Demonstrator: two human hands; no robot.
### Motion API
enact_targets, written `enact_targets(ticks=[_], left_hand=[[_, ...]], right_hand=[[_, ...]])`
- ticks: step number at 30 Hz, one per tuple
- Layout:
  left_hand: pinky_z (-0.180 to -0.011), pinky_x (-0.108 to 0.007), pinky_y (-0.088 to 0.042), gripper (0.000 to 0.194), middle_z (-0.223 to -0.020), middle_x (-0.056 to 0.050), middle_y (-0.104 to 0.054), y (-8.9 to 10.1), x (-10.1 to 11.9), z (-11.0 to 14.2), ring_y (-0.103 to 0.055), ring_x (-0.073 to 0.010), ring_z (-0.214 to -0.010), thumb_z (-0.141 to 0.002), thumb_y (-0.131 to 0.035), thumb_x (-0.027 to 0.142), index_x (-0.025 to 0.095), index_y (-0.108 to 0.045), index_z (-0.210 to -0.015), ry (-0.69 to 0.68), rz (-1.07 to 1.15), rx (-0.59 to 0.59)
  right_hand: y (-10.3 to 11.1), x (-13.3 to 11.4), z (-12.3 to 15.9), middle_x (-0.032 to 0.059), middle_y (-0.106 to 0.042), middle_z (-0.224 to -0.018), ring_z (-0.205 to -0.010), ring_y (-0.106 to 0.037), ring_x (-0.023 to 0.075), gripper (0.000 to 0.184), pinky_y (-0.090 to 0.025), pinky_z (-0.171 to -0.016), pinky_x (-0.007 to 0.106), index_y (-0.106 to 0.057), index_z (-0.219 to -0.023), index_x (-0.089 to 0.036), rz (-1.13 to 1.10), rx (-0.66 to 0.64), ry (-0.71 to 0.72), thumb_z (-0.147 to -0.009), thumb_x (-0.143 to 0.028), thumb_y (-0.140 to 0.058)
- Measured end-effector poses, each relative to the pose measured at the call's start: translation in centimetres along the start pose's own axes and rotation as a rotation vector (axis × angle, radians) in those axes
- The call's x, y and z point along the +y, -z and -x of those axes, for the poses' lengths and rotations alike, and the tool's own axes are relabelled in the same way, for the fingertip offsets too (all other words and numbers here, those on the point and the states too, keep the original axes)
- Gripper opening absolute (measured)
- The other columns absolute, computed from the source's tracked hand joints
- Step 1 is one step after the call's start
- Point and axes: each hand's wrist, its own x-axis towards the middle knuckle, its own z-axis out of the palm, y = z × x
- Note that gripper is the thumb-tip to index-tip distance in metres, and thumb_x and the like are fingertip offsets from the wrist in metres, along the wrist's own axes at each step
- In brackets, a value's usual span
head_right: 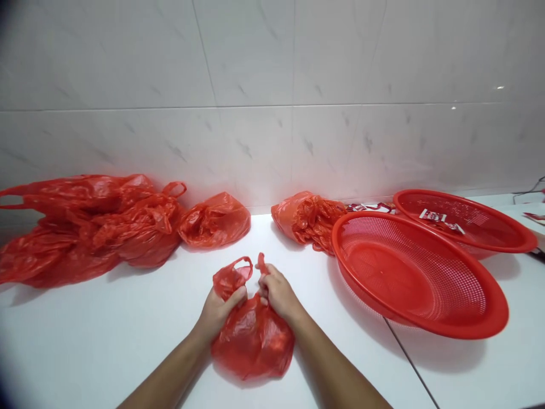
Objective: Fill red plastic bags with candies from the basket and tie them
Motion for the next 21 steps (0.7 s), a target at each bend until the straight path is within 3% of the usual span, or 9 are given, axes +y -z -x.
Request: enact_targets(ticks=[3,5,9,13,16,18,21], left_hand=[[-0.077,-0.032,-0.053,0.021,-0.089,-0.002,-0.073,-0.3,-0.5,0.9,-0.067,-0.0199,-0.079,-0.093,-0.079,0.039,0.023,-0.067,-0.1,-0.125,-0.159,0.044],[-0.087,-0.036,-0.055,0.011,-0.1,-0.004,-0.074,-0.3,-1.1,1.3,-0.07,-0.0242,-0.092,-0.097,-0.072,0.033,0.025,-0.07,-0.105,-0.233,-0.273,0.012],[-0.097,-0.043,-0.056,0.03,-0.111,-0.008,-0.07,0.1,-2.3,1.3,-0.068,-0.0283,-0.106,-0.093,-0.065,0.015,0.028,-0.075,-0.119,-0.452,-0.562,-0.029],[-0.099,-0.046,-0.061,0.05,-0.125,-0.011,-0.057,0.6,-2.9,1.2,-0.066,-0.0301,-0.116,-0.091,-0.062,0.011,0.032,-0.074,-0.135,-0.505,-0.706,0.013],[-0.106,-0.051,-0.061,0.054,-0.149,-0.012,-0.041,0.8,-3.3,1.3,-0.066,-0.0303,-0.122,-0.097,-0.057,0.013,0.035,-0.068,-0.145,-0.483,-0.739,-0.018],[-0.111,-0.054,-0.059,0.058,-0.161,-0.01,-0.029,0.8,-3.6,1.4,-0.067,-0.0287,-0.124,-0.102,-0.05,0.014,0.039,-0.061,-0.153,-0.471,-0.747,-0.061],[-0.117,-0.054,-0.055,0.062,-0.167,-0.009,-0.024,0.6,-3.7,1.4,-0.065,-0.0296,-0.132,-0.104,-0.045,0.012,0.04,-0.054,-0.158,-0.488,-0.722,-0.142]], right_hand=[[-0.2,1.2,0.1,-0.0069,-0.043,-0.065,-0.051,-0.033,0.0102,0.029,-0.03,-0.047,0.023,-0.056,-0.081,-0.022,0.179,-0.038,0.017,-0.093,-0.049,-0.059],[-0.1,1.8,0.0,-0.0053,-0.046,-0.064,-0.056,-0.038,0.0116,0.031,-0.035,-0.053,0.025,-0.053,-0.073,-0.022,0.305,-0.052,0.08,-0.094,-0.043,-0.059],[-0.1,2.2,0.1,-0.0035,-0.053,-0.063,-0.064,-0.048,0.0144,0.027,-0.043,-0.064,0.027,-0.055,-0.067,-0.021,0.346,-0.088,0.167,-0.089,-0.033,-0.066],[-0.2,0.7,0.9,-0.0014,-0.061,-0.067,-0.068,-0.058,0.0175,0.021,-0.052,-0.072,0.031,-0.069,-0.08,-0.021,0.128,-0.271,0.117,-0.088,-0.039,-0.071],[-0.3,-0.4,1.3,0.0035,-0.073,-0.091,-0.086,-0.068,0.0206,0.037,-0.055,-0.091,0.036,-0.077,-0.102,-0.02,0.068,-0.479,0.153,-0.083,-0.05,-0.084],[-0.3,-0.3,1.2,0.0065,-0.076,-0.102,-0.091,-0.069,0.0204,0.052,-0.054,-0.094,0.036,-0.077,-0.112,-0.02,0.052,-0.451,0.161,-0.08,-0.059,-0.087],[-0.4,0.6,0.8,0.0047,-0.073,-0.084,-0.06,-0.057,0.0109,0.061,-0.051,-0.065,0.026,-0.079,-0.108,-0.017,0.008,-0.242,0.061,-0.089,-0.074,-0.072]])
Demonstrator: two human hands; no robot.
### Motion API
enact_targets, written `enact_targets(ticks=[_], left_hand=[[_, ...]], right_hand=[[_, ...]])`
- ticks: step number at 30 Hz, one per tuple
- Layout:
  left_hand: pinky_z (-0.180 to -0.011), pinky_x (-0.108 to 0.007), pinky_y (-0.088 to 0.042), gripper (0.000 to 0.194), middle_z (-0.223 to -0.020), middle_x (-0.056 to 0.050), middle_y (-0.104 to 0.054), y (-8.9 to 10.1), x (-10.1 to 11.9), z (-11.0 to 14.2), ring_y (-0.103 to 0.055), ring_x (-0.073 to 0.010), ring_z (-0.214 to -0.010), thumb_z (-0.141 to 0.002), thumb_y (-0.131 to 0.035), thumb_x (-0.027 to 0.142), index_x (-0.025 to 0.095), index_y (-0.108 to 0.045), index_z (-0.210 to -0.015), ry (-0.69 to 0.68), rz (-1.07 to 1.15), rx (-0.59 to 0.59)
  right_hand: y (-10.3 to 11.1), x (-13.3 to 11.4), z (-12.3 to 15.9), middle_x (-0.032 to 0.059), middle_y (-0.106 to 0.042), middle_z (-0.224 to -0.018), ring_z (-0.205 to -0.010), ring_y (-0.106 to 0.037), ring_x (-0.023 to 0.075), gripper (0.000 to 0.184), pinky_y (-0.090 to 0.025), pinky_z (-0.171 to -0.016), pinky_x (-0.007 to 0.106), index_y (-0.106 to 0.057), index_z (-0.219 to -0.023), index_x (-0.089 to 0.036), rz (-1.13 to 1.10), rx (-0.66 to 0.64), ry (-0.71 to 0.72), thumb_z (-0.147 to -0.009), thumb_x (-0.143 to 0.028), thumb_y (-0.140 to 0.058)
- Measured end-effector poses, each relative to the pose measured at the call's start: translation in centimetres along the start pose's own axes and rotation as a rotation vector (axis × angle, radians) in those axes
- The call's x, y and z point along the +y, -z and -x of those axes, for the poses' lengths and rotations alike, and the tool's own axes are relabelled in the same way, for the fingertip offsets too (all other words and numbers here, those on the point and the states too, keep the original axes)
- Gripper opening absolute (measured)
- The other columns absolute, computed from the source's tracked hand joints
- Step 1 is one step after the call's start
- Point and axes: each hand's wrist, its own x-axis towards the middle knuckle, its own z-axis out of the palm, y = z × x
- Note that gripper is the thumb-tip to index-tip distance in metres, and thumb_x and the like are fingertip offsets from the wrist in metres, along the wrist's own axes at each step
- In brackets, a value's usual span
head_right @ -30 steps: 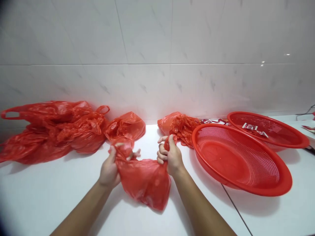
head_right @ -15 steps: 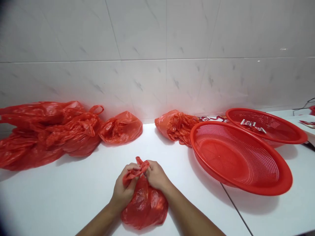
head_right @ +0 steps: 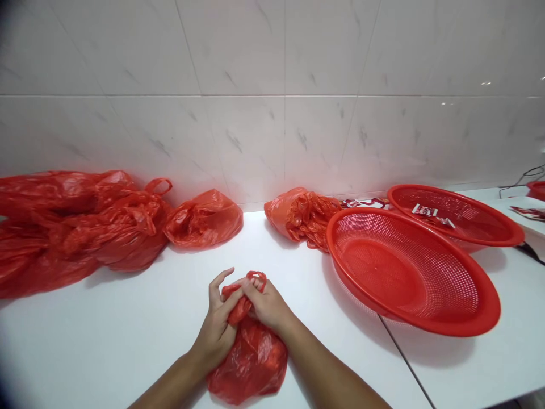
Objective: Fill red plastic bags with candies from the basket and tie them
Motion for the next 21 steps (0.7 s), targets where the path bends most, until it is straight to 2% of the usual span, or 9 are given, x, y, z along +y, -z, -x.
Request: enact_targets(ticks=[2,3,5,7,10,12,15,18,21], left_hand=[[-0.118,-0.054,-0.055,0.062,-0.166,-0.01,-0.029,0.1,0.1,-0.2,-0.059,-0.0325,-0.14,-0.101,-0.047,0.009,0.038,-0.06,-0.154,-0.014,0.026,-0.002],[-0.117,-0.054,-0.055,0.06,-0.165,-0.01,-0.033,0.2,0.1,-0.3,-0.059,-0.0332,-0.141,-0.099,-0.049,0.008,0.037,-0.065,-0.149,-0.007,0.04,0.006],[-0.112,-0.052,-0.058,0.052,-0.16,-0.011,-0.044,0.5,0.1,-0.4,-0.063,-0.033,-0.135,-0.093,-0.053,0.007,0.033,-0.078,-0.132,0.036,0.088,0.036],[-0.105,-0.049,-0.06,0.038,-0.149,-0.011,-0.057,0.8,0.1,-0.6,-0.066,-0.0328,-0.129,-0.087,-0.057,0.007,0.027,-0.084,-0.106,0.109,0.164,0.067],[-0.095,-0.041,-0.06,0.018,-0.126,-0.01,-0.072,1.0,0.1,-1.0,-0.07,-0.0298,-0.118,-0.084,-0.062,0.009,0.022,-0.074,-0.085,0.279,0.34,0.075],[-0.088,-0.036,-0.059,0.01,-0.111,-0.007,-0.076,0.9,0.3,-1.4,-0.073,-0.0247,-0.102,-0.084,-0.065,0.012,0.022,-0.065,-0.085,0.411,0.478,0.04],[-0.073,-0.03,-0.057,0.018,-0.091,-0.001,-0.076,0.7,0.5,-1.8,-0.072,-0.0195,-0.079,-0.083,-0.073,0.017,0.024,-0.057,-0.09,0.57,0.667,-0.002],[-0.057,-0.025,-0.051,0.028,-0.077,0.001,-0.075,1.0,0.5,-2.3,-0.067,-0.0169,-0.059,-0.084,-0.078,0.024,0.026,-0.055,-0.099,0.71,0.842,-0.03],[-0.052,-0.023,-0.047,0.028,-0.068,0.001,-0.073,1.7,0.2,-2.7,-0.064,-0.0159,-0.052,-0.084,-0.079,0.028,0.024,-0.057,-0.101,0.804,0.966,-0.035]], right_hand=[[0.0,0.5,-0.2,-0.0002,-0.063,-0.064,-0.044,-0.036,0.0058,0.068,-0.033,-0.045,0.021,-0.079,-0.099,-0.014,-0.035,0.058,-0.07,-0.092,-0.08,-0.063],[0.1,0.5,-0.3,-0.0027,-0.057,-0.057,-0.041,-0.029,0.0048,0.07,-0.025,-0.041,0.021,-0.078,-0.095,-0.014,-0.053,0.066,-0.086,-0.092,-0.082,-0.062],[0.4,0.3,-0.4,-0.0062,-0.047,-0.05,-0.038,-0.027,0.0045,0.07,-0.019,-0.038,0.02,-0.075,-0.089,-0.014,-0.1,0.099,-0.081,-0.089,-0.083,-0.064],[0.9,-0.1,-0.3,-0.0089,-0.04,-0.046,-0.036,-0.028,0.0045,0.068,-0.019,-0.039,0.02,-0.073,-0.086,-0.015,-0.162,0.124,-0.083,-0.087,-0.083,-0.068],[2.1,-0.6,-0.3,-0.0102,-0.037,-0.043,-0.035,-0.029,0.0046,0.066,-0.021,-0.04,0.019,-0.068,-0.079,-0.016,-0.206,0.043,-0.144,-0.085,-0.082,-0.07],[2.9,-0.8,-0.2,-0.0084,-0.04,-0.043,-0.035,-0.031,0.0056,0.066,-0.026,-0.041,0.021,-0.065,-0.07,-0.017,-0.16,-0.08,-0.198,-0.088,-0.081,-0.067],[3.5,-1.2,0.0,-0.0039,-0.048,-0.046,-0.038,-0.041,0.0081,0.069,-0.032,-0.044,0.023,-0.06,-0.06,-0.017,0.034,-0.221,-0.207,-0.093,-0.078,-0.061],[3.6,-2.1,0.4,-0.0015,-0.056,-0.056,-0.049,-0.048,0.0092,0.06,-0.037,-0.053,0.024,-0.06,-0.061,-0.017,0.33,-0.232,-0.091,-0.097,-0.065,-0.063],[3.2,-2.6,0.7,-0.0018,-0.06,-0.07,-0.064,-0.053,0.011,0.033,-0.04,-0.066,0.025,-0.066,-0.073,-0.017,0.705,-0.165,0.108,-0.099,-0.036,-0.065]])
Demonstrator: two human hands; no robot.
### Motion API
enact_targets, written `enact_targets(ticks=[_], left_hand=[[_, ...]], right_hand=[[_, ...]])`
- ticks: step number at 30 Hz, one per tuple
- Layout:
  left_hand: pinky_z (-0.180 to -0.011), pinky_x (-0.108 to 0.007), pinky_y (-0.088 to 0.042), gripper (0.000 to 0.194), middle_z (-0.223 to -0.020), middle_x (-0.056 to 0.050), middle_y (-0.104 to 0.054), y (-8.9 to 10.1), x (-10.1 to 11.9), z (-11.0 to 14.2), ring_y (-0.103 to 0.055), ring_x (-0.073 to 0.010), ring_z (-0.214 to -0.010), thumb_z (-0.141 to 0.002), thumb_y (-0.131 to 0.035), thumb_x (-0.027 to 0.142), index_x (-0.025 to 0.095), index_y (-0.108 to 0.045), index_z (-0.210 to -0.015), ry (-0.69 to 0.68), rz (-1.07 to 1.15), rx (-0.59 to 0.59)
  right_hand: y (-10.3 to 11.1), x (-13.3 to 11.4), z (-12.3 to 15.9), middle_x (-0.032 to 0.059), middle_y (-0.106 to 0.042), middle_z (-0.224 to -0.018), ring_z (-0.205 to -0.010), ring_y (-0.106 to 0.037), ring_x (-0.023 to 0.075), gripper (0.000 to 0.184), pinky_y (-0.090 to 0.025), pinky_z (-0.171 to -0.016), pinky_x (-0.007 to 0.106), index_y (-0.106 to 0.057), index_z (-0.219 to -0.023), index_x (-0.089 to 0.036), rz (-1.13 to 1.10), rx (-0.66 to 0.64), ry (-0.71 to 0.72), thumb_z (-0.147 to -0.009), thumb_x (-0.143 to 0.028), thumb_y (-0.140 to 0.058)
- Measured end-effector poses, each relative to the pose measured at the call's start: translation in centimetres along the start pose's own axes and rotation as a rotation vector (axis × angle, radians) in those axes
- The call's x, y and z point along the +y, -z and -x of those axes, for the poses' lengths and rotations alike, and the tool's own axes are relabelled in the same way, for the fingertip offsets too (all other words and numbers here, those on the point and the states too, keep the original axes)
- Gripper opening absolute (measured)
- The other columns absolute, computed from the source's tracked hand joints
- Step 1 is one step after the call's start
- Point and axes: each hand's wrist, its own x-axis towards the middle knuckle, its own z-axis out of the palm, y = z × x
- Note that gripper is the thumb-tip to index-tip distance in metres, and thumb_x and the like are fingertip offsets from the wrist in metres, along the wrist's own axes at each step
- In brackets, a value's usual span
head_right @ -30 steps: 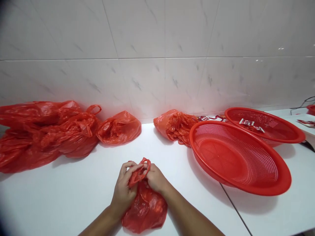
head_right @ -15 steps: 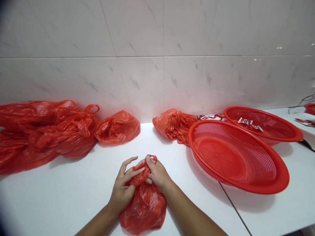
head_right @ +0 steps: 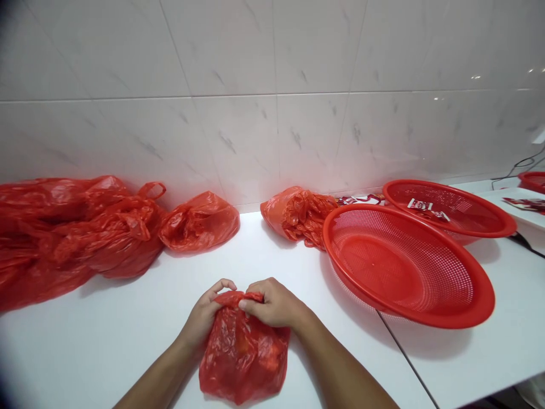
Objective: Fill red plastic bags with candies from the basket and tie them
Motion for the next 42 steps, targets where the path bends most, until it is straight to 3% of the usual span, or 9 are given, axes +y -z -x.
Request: enact_targets(ticks=[5,9,13,22,26,30,34,37,42], left_hand=[[-0.074,-0.033,-0.059,0.037,-0.077,-0.001,-0.075,0.5,0.9,0.1,-0.073,-0.0212,-0.071,-0.077,-0.082,0.02,0.022,-0.064,-0.109,-0.004,0.216,-0.099],[-0.076,-0.039,-0.061,0.044,-0.082,-0.006,-0.077,0.0,0.5,0.3,-0.076,-0.0264,-0.076,-0.091,-0.075,0.05,0.021,-0.068,-0.123,0.063,0.321,-0.077],[-0.068,-0.029,-0.058,0.033,-0.084,-0.006,-0.078,-0.6,-0.1,0.1,-0.072,-0.0192,-0.07,-0.083,-0.088,0.038,0.017,-0.074,-0.104,0.068,0.181,-0.002],[-0.054,-0.022,-0.05,0.037,-0.068,0.001,-0.074,-0.8,1.0,0.2,-0.057,-0.0095,-0.05,-0.061,-0.103,0.029,0.017,-0.071,-0.074,-0.066,-0.014,0.121],[-0.055,-0.023,-0.05,0.039,-0.068,0.0,-0.073,0.5,1.1,-0.2,-0.06,-0.011,-0.053,-0.065,-0.102,0.039,0.018,-0.07,-0.072,-0.174,0.003,0.182],[-0.067,-0.028,-0.056,0.043,-0.073,-0.001,-0.073,2.5,2.1,-1.2,-0.067,-0.0154,-0.066,-0.07,-0.099,0.048,0.018,-0.068,-0.075,-0.316,0.017,0.254],[-0.069,-0.026,-0.056,0.049,-0.071,0.0,-0.069,4.7,3.4,-2.5,-0.064,-0.0135,-0.068,-0.062,-0.102,0.05,0.017,-0.069,-0.076,-0.39,-0.009,0.408],[-0.065,-0.022,-0.054,0.049,-0.07,0.002,-0.067,6.0,3.5,-3.3,-0.06,-0.0112,-0.066,-0.06,-0.103,0.047,0.017,-0.068,-0.075,-0.392,0.005,0.486],[-0.066,-0.024,-0.054,0.05,-0.071,0.001,-0.068,6.2,3.0,-3.4,-0.061,-0.0123,-0.068,-0.059,-0.104,0.049,0.016,-0.069,-0.075,-0.38,0.014,0.478]], right_hand=[[-1.0,0.4,-0.2,0.0003,-0.062,-0.091,-0.083,-0.058,0.0144,0.027,-0.045,-0.082,0.027,-0.069,-0.089,-0.02,0.314,0.132,0.079,-0.085,0.001,-0.053],[-1.6,0.8,-0.2,0.0001,-0.057,-0.094,-0.083,-0.056,0.0137,0.033,-0.046,-0.081,0.025,-0.066,-0.087,-0.02,0.301,0.166,0.063,-0.081,0.007,-0.048],[-1.8,0.6,-0.2,-0.0002,-0.055,-0.094,-0.084,-0.056,0.0136,0.03,-0.046,-0.08,0.025,-0.062,-0.087,-0.021,0.238,0.151,0.094,-0.084,0.006,-0.048],[-1.9,0.2,-0.2,0.0062,-0.064,-0.105,-0.099,-0.064,0.019,0.033,-0.05,-0.094,0.034,-0.071,-0.097,-0.021,0.023,0.163,0.165,-0.112,-0.033,-0.045],[-1.9,-0.3,-0.3,0.0097,-0.071,-0.116,-0.111,-0.067,0.023,0.048,-0.05,-0.104,0.039,-0.076,-0.104,-0.023,-0.224,0.266,0.148,-0.111,-0.057,-0.042],[-0.8,-0.4,-0.8,0.0119,-0.074,-0.112,-0.126,-0.064,0.0297,0.06,-0.046,-0.112,0.047,-0.064,-0.079,-0.023,-0.471,0.453,0.126,-0.102,-0.075,-0.046],[1.4,0.8,-1.4,0.0,-0.049,-0.058,-0.088,-0.068,0.0272,0.066,-0.051,-0.095,0.045,-0.038,-0.065,-0.025,-0.647,0.661,0.115,-0.093,-0.082,-0.058],[2.8,2.2,-1.7,-0.008,-0.024,-0.054,-0.054,-0.041,0.0156,0.069,-0.044,-0.065,0.034,-0.031,-0.065,-0.026,-0.634,0.79,-0.014,-0.09,-0.084,-0.057],[3.2,3.4,-1.4,-0.0073,-0.03,-0.057,-0.052,-0.029,0.0121,0.063,-0.029,-0.053,0.029,-0.037,-0.065,-0.025,-0.49,0.801,-0.073,-0.093,-0.078,-0.059]])
